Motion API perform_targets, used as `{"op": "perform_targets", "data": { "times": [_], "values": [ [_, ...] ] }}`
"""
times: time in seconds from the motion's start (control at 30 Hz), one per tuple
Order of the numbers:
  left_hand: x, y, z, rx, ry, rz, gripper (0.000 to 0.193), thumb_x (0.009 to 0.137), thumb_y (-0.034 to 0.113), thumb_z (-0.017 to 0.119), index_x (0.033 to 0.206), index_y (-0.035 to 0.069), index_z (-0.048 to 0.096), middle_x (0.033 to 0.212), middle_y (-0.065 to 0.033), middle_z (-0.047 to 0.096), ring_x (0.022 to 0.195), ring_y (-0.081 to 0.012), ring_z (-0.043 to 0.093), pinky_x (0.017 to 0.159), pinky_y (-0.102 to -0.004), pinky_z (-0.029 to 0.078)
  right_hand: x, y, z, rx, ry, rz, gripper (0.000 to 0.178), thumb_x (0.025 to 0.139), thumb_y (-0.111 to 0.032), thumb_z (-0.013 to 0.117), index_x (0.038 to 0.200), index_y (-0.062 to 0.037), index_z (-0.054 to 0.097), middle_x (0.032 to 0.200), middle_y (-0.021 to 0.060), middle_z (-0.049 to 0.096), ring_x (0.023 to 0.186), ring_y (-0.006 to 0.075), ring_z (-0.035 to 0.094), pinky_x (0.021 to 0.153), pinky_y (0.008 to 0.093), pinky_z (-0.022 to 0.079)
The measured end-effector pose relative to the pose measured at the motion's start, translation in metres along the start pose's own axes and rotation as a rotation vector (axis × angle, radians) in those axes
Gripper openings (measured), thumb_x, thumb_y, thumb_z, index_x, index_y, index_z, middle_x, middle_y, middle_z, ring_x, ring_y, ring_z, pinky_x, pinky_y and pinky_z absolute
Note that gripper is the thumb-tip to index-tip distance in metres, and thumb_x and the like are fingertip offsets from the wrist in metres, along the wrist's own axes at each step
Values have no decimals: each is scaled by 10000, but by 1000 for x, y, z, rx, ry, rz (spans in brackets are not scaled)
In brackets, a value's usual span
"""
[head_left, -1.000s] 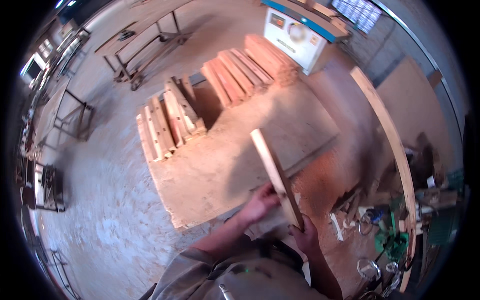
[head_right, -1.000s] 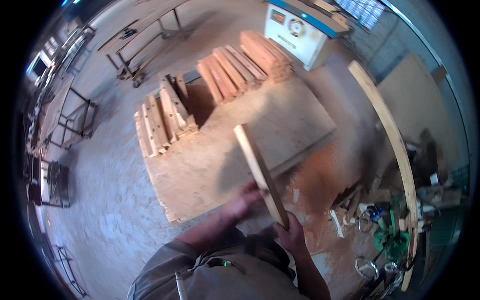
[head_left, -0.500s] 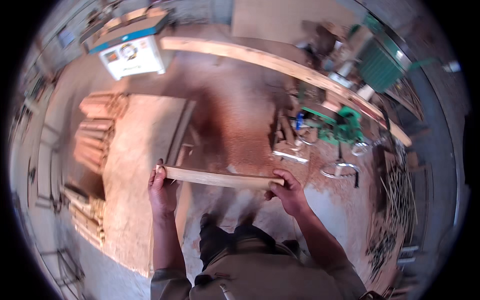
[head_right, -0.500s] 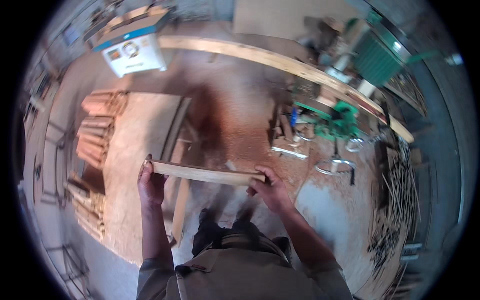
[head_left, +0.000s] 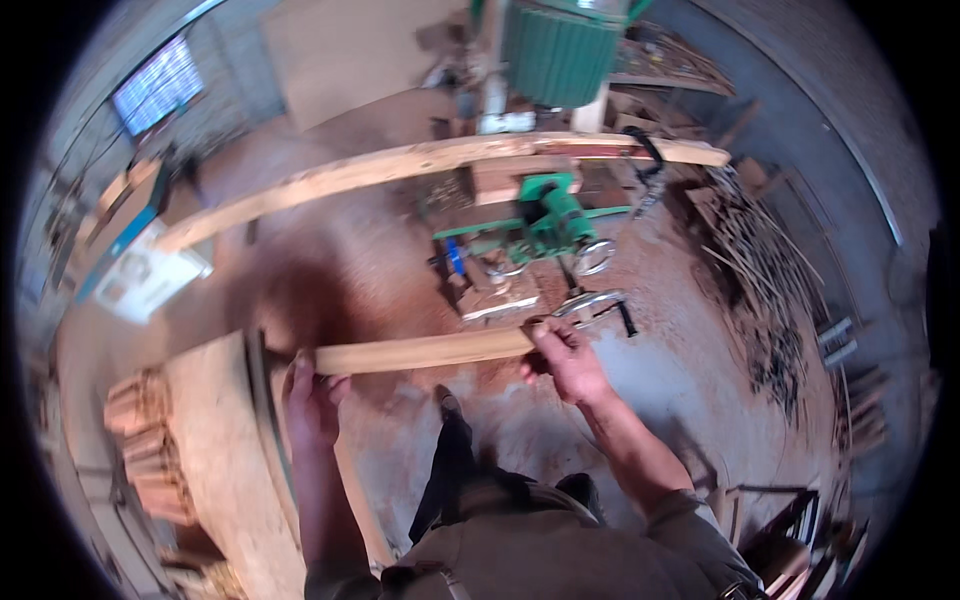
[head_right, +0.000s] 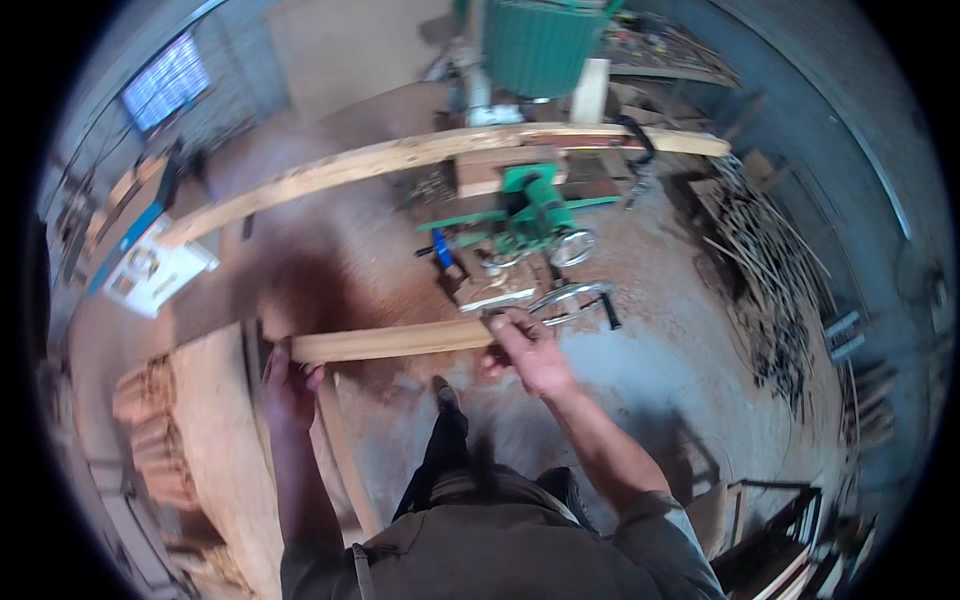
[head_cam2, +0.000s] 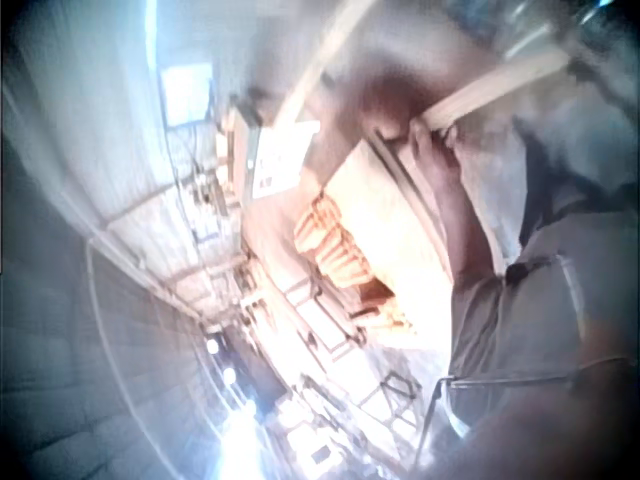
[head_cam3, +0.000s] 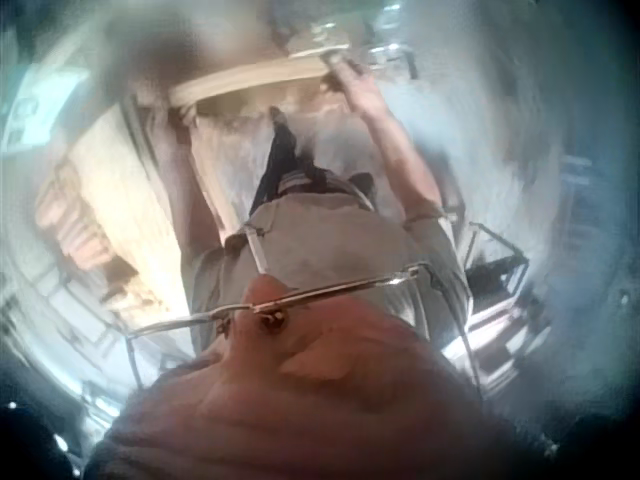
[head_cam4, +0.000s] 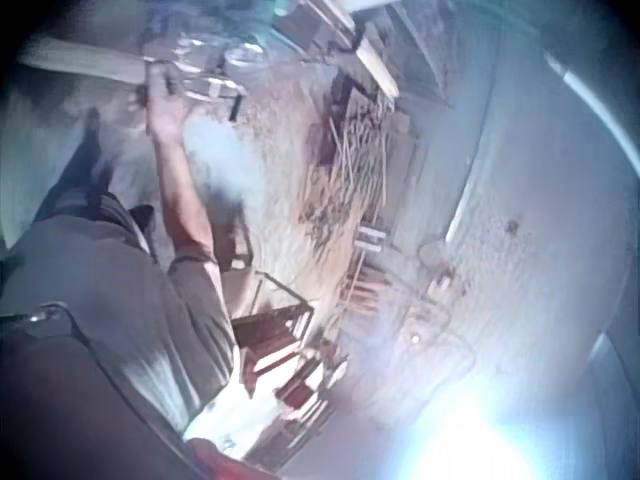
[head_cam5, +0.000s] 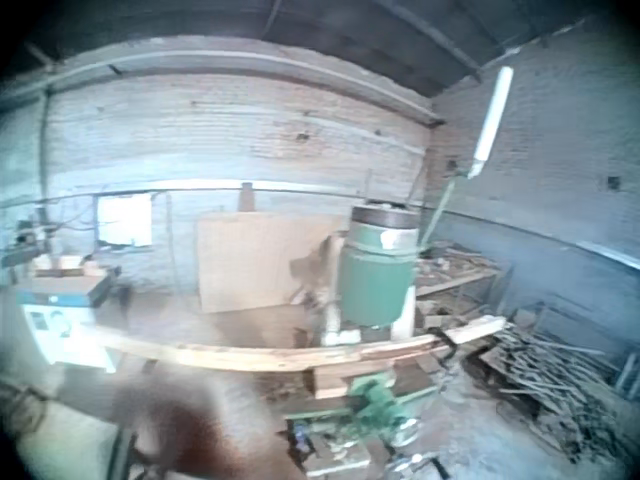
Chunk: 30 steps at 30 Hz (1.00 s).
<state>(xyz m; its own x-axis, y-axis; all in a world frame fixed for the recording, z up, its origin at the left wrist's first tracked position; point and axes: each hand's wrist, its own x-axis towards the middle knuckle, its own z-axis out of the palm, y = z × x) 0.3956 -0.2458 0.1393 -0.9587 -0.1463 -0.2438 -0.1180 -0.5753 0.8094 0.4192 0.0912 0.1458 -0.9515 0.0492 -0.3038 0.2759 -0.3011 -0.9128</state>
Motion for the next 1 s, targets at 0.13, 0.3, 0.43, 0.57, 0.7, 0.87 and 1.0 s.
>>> {"op": "perform_targets", "data": {
  "times": [0.13, 0.3, 0.43, 0.57, 0.7, 0.87, 1.0],
  "values": [
    [67, -36, 0, -327, -125, -90, 239, 903, 252, 548, 1070, 80, 544, 978, -41, 611, 919, -159, 596, 798, -326, 517, 38, -29, -8, -100, -42, -222, 363, 891, -147, 569, 1208, -14, 453, 912, 72, 581, 726, 144, 602, 596, 274, 520],
    [147, -50, 38, -318, -89, -84, 309, 929, 286, 496, 1125, 47, 517, 1118, -77, 579, 1062, -179, 535, 920, -325, 442, 85, -78, -36, 88, 201, -330, 336, 883, -120, 562, 1169, 18, 451, 907, 92, 607, 760, 165, 605, 631, 291, 523],
    [232, -40, 47, -293, -76, -24, 367, 927, 314, 502, 1152, 24, 493, 1148, -103, 557, 1106, -188, 509, 986, -337, 390, 95, -91, -79, 103, 406, -344, 143, 914, -154, 521, 982, -31, 549, 827, 86, 616, 649, 173, 603, 567, 302, 512],
    [312, -48, 77, -217, -43, -41, 400, 904, 329, 542, 1148, 15, 499, 1123, -109, 570, 1075, -184, 526, 969, -328, 404, 88, -78, -105, 136, 549, -260, 131, 908, -170, 538, 900, -40, 556, 769, 80, 603, 603, 161, 591, 527, 275, 490],
    [368, -81, 122, -164, -19, -106, 397, 906, 323, 542, 1154, 16, 498, 1082, -93, 588, 1024, -172, 547, 918, -311, 427, 81, -62, -126, 174, 679, -180, 170, 901, -184, 548, 883, -15, 559, 754, 85, 607, 601, 153, 590, 535, 272, 489],
    [399, -113, 154, -116, 97, -95, 368, 912, 302, 537, 1160, 31, 509, 1036, -68, 609, 958, -163, 578, 839, -293, 463, 81, -56, -164, 166, 737, -95, 184, 897, -192, 553, 890, -8, 563, 749, 84, 606, 616, 151, 595, 539, 272, 497],
    [405, -122, 168, -65, 119, -65, 345, 910, 286, 542, 1152, 42, 519, 1041, -59, 618, 969, -164, 585, 857, -295, 462, 92, -59, -202, 192, 715, -84, 182, 889, -193, 558, 909, -13, 562, 765, 97, 606, 617, 164, 601, 536, 283, 508]
  ]
}}
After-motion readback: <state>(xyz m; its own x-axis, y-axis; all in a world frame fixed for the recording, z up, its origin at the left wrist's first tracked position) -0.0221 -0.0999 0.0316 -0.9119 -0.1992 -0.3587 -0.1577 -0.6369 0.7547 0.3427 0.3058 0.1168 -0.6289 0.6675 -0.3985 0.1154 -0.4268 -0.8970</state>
